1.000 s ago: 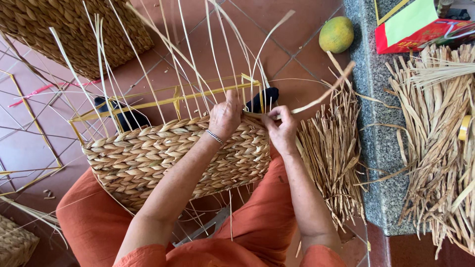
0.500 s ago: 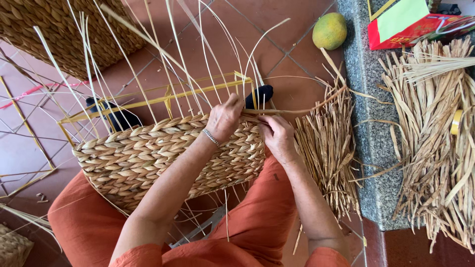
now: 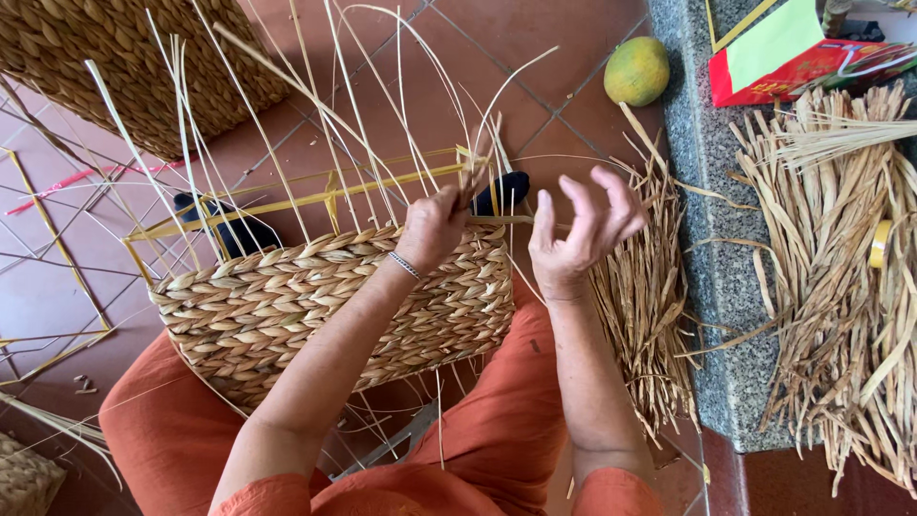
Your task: The person sits on the floor weaving water hyacinth strands around a rectangular woven basket body attached to a bamboo frame. They tuck and weave strands into the basket edge, cut excess strands with scissors, and gather and fold new strands to continue weaving the rim.
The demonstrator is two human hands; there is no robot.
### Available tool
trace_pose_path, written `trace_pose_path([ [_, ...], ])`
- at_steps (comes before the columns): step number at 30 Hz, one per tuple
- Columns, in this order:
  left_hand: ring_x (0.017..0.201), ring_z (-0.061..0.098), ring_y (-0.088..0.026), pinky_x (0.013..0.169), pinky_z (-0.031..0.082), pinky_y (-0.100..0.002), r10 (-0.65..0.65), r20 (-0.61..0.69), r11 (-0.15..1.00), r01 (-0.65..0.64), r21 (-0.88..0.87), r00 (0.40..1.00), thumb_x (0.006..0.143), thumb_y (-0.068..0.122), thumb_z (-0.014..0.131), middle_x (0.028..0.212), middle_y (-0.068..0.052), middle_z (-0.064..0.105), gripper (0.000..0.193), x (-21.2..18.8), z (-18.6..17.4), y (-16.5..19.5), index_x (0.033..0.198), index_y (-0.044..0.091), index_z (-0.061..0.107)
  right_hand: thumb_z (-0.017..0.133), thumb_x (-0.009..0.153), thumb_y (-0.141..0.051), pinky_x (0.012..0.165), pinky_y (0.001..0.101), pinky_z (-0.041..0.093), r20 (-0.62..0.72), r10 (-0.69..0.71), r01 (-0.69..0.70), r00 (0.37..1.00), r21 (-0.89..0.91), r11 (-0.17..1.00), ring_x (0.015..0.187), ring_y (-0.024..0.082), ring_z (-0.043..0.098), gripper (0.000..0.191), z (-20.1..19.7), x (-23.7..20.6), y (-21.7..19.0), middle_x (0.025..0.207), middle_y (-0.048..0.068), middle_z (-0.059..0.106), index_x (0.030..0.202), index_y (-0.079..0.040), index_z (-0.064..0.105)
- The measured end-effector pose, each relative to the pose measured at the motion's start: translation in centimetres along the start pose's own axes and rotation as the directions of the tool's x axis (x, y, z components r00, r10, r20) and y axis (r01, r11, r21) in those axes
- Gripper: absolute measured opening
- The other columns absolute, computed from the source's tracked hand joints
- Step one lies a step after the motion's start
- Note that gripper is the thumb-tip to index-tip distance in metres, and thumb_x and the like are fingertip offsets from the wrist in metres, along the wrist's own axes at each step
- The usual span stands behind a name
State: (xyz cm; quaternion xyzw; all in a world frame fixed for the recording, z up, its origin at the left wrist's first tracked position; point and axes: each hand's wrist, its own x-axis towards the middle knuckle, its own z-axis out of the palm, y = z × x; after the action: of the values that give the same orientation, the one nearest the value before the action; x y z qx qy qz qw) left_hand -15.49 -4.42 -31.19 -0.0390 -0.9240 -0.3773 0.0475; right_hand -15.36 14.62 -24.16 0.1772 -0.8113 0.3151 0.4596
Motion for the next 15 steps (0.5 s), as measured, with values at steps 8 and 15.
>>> trace_pose_path([
  [8,0.079,0.077,-0.027,0.067,0.063,-0.036,-0.129,-0.152,0.963,0.088,-0.254,0.980,0.087,0.005,0.074,0.090,-0.017,0.076,0.037,-0.8,-0.7,0.5,0.112,-0.003,0.047,0.069,0.094,-0.001,0.086,0.0317,0.060,0.665,0.281,-0.589,0.692,0.295,0.752,0.100,0.023,0.075,0.037,6.1,-5.9,2.1,0.111,0.014,0.075,0.131,-0.002,0.064],
  [15,0.081,0.079,-0.022,0.068,0.066,-0.032,-0.132,-0.185,0.947,0.069,-0.315,0.974,0.089,0.005,0.074,0.093,-0.014,0.077,0.019,-0.8,0.9,0.3,0.102,0.003,0.061,0.073,0.094,-0.003,0.086,0.0307,0.062,0.649,0.305,-0.629,0.698,0.351,0.693,0.097,0.021,0.075,0.015,4.7,-6.4,2.3,0.109,0.009,0.077,0.110,-0.003,0.076],
])
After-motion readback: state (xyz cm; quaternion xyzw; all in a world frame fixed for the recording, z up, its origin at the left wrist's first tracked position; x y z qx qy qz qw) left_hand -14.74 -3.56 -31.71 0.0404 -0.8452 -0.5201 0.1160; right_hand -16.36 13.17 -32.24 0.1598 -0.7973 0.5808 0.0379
